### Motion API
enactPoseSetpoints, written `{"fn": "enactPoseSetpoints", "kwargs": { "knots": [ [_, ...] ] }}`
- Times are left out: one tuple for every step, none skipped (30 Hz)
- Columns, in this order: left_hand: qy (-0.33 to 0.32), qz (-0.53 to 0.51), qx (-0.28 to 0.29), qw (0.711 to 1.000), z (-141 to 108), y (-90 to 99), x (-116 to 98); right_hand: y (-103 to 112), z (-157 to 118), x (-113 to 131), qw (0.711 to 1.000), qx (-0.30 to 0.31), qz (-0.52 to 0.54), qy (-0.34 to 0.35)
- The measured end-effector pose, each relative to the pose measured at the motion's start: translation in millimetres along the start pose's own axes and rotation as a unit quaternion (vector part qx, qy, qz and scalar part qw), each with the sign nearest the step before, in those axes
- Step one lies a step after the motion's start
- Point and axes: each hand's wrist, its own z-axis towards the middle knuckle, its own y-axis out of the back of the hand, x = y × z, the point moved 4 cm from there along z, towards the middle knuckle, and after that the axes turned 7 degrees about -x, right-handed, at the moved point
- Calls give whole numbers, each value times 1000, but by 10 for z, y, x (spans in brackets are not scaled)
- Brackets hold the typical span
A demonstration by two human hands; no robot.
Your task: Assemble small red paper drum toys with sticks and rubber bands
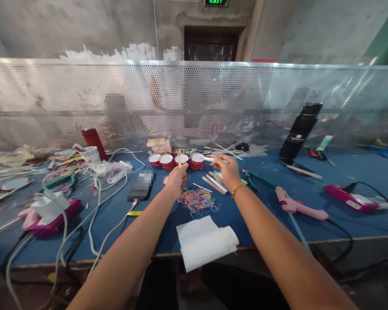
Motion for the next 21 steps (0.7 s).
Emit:
{"fn": "enactPoseSetpoints", "kwargs": {
  "knots": [
    [16, -3, 0, 1000, -13, -10, 12, 25, 41, -18, 999, 17, -33, -8],
    [29, -3, -1, 1000, -26, -21, 21, 42, 70, -32, 996, 43, -78, -17],
    [37, -1, -1, 999, -38, -29, 27, 52, 85, -37, 988, 70, -136, -23],
    [39, 2, -3, 999, -48, -35, 28, 58, 86, -32, 974, 94, -204, -20],
    [38, 5, -4, 999, -55, -38, 27, 58, 73, -17, 954, 114, -279, -8],
    [37, 7, -5, 999, -59, -40, 26, 51, 46, 6, 928, 129, -349, 11],
    [36, 8, -3, 999, -61, -43, 27, 36, 7, 30, 903, 139, -405, 29],
    [38, 9, -1, 999, -62, -44, 31, 16, -42, 53, 881, 145, -447, 46],
    [39, 11, 1, 999, -62, -45, 36, -10, -97, 72, 862, 151, -480, 61],
    [41, 14, 3, 999, -61, -45, 43, -37, -155, 85, 846, 155, -505, 73],
    [43, 17, 5, 999, -59, -45, 50, -59, -208, 93, 833, 158, -524, 82],
    [44, 20, 7, 999, -58, -46, 57, -74, -251, 99, 821, 159, -541, 89],
    [45, 23, 9, 999, -58, -46, 63, -78, -280, 107, 809, 160, -557, 96],
    [46, 25, 12, 999, -58, -47, 68, -69, -292, 119, 801, 158, -568, 101],
    [47, 28, 14, 998, -58, -48, 71, -48, -286, 137, 799, 154, -572, 104],
    [47, 31, 16, 998, -59, -50, 74, -15, -266, 158, 798, 148, -574, 105],
    [47, 34, 17, 998, -60, -52, 75, 23, -236, 182, 796, 140, -580, 106],
    [45, 36, 18, 998, -60, -55, 76, 62, -203, 205, 792, 133, -587, 107],
    [43, 38, 18, 998, -60, -57, 76, 95, -174, 224, 786, 125, -596, 106],
    [41, 41, 16, 998, -60, -60, 77, 115, -155, 236, 779, 122, -606, 104],
    [39, 45, 14, 998, -59, -61, 78, 117, -150, 236, 771, 126, -616, 101]
  ]
}}
